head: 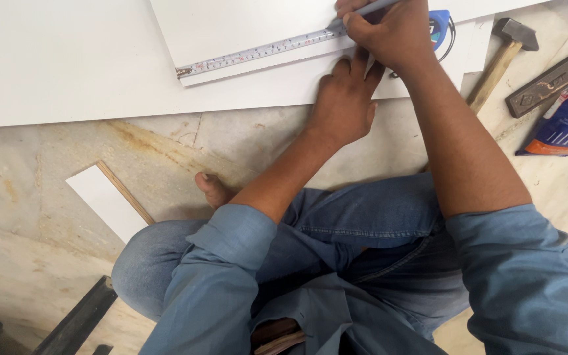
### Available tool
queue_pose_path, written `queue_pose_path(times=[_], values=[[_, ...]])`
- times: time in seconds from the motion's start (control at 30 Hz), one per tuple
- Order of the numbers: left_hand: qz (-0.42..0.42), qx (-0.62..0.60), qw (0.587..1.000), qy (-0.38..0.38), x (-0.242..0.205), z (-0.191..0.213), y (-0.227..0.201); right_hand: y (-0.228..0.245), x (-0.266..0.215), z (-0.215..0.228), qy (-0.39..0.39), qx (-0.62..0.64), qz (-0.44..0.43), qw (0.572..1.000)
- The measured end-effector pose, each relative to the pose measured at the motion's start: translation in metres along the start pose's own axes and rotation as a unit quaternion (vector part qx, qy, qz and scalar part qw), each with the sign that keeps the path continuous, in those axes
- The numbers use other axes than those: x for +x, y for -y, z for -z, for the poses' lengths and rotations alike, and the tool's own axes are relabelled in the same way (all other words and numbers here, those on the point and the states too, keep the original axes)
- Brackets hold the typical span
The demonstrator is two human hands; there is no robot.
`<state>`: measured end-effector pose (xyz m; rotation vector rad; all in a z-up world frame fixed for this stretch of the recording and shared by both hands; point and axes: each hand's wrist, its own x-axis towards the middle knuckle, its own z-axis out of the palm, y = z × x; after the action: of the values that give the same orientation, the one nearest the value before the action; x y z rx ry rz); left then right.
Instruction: The person marks and hammers white wooden boards while sitting on the floor. They use a pencil to mark lines, a tape measure to check dimensions, and a hammer to strike the wood.
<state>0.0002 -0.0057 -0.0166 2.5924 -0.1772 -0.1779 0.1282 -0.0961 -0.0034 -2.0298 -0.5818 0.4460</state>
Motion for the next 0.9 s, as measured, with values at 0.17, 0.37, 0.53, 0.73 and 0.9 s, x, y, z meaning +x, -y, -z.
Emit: queue_pose_path(times=[0.17,0.37,0.53,0.73,0.9], values=[[0.006,-0.003,1.000,-0.016,0.001,-0.003,0.000,0.002,-0.001,0.003,-0.010,0.036,-0.050,0.998],[0.005,0.013,1.000,-0.013,-0.001,0.001,-0.001,-0.010,0.000,0.014,0.010,-0.055,-0.155,0.986],[0.005,0.031,0.999,-0.013,0.001,0.000,-0.001,-0.020,-0.001,0.017,-0.006,-0.100,-0.082,0.992],[0.007,0.035,0.999,-0.012,0.001,-0.003,0.000,-0.020,-0.001,0.013,0.002,-0.113,-0.142,0.983],[0.005,0.024,1.000,-0.014,0.001,-0.004,0.000,-0.023,-0.001,0.011,-0.005,-0.142,-0.109,0.984]])
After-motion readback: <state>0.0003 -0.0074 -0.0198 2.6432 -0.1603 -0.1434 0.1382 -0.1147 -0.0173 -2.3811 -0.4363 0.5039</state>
